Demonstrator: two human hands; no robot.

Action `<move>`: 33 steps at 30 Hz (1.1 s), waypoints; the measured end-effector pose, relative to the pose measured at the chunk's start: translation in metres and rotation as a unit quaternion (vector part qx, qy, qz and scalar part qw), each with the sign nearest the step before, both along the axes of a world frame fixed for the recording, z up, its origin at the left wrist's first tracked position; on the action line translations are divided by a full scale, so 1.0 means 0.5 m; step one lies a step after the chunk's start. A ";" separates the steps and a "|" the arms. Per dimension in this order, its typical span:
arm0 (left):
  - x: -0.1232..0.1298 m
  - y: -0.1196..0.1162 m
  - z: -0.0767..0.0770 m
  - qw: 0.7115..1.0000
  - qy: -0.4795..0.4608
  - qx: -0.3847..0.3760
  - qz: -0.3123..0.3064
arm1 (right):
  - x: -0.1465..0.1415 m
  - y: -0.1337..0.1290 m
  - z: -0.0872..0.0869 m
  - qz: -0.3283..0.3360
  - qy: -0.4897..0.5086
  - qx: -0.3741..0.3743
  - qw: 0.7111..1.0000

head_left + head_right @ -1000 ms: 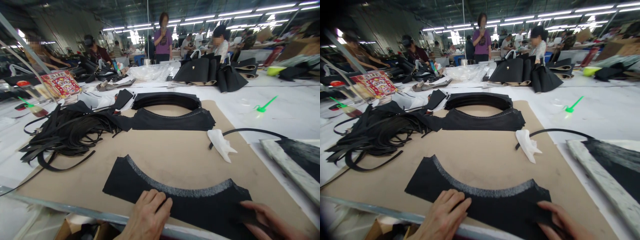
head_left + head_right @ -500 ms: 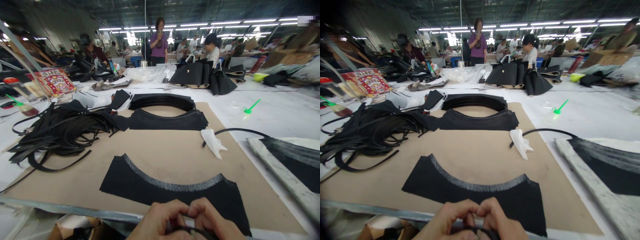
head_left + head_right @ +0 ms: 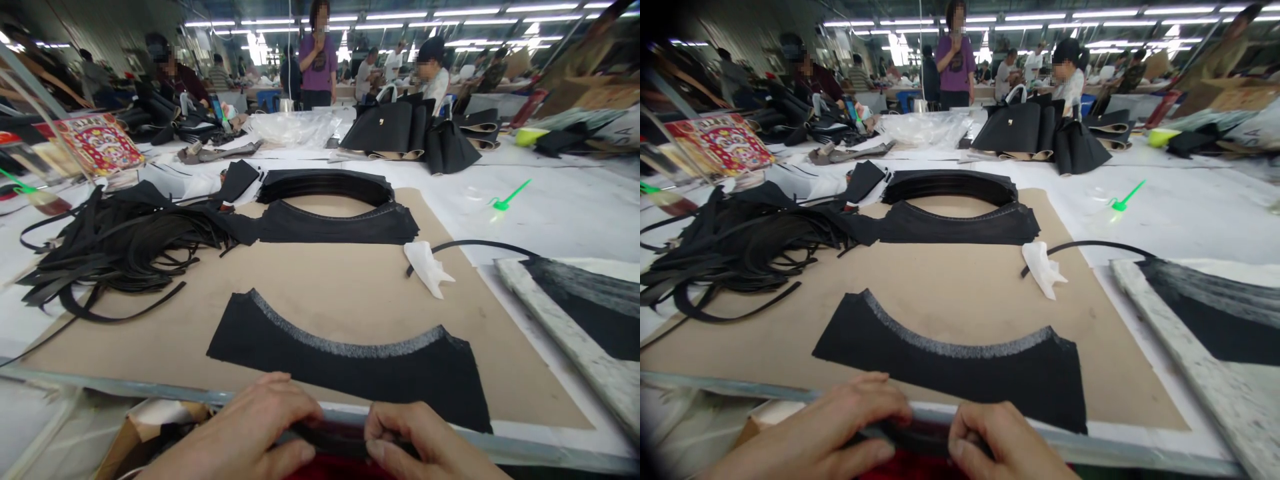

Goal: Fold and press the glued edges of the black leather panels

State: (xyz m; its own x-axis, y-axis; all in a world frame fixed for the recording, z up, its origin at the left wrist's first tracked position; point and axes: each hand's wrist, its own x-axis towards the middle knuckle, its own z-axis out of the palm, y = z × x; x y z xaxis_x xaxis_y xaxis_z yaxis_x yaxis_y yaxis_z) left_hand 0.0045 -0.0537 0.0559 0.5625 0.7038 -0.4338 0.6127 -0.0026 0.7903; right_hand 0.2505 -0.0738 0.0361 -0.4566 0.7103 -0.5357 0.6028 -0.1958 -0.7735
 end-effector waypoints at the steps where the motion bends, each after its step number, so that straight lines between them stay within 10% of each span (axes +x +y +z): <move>1: 0.015 -0.002 0.004 1.000 -0.014 -0.017 -0.004 | -0.015 0.006 0.002 0.012 0.018 0.001 1.000; 11: 0.051 0.004 -0.025 0.993 0.006 -0.085 0.087 | 0.009 0.018 0.007 0.000 -0.027 0.054 0.998; 33: 0.073 0.134 -0.070 0.976 0.150 0.108 0.113 | -0.028 0.107 -0.030 0.000 -0.282 0.169 0.944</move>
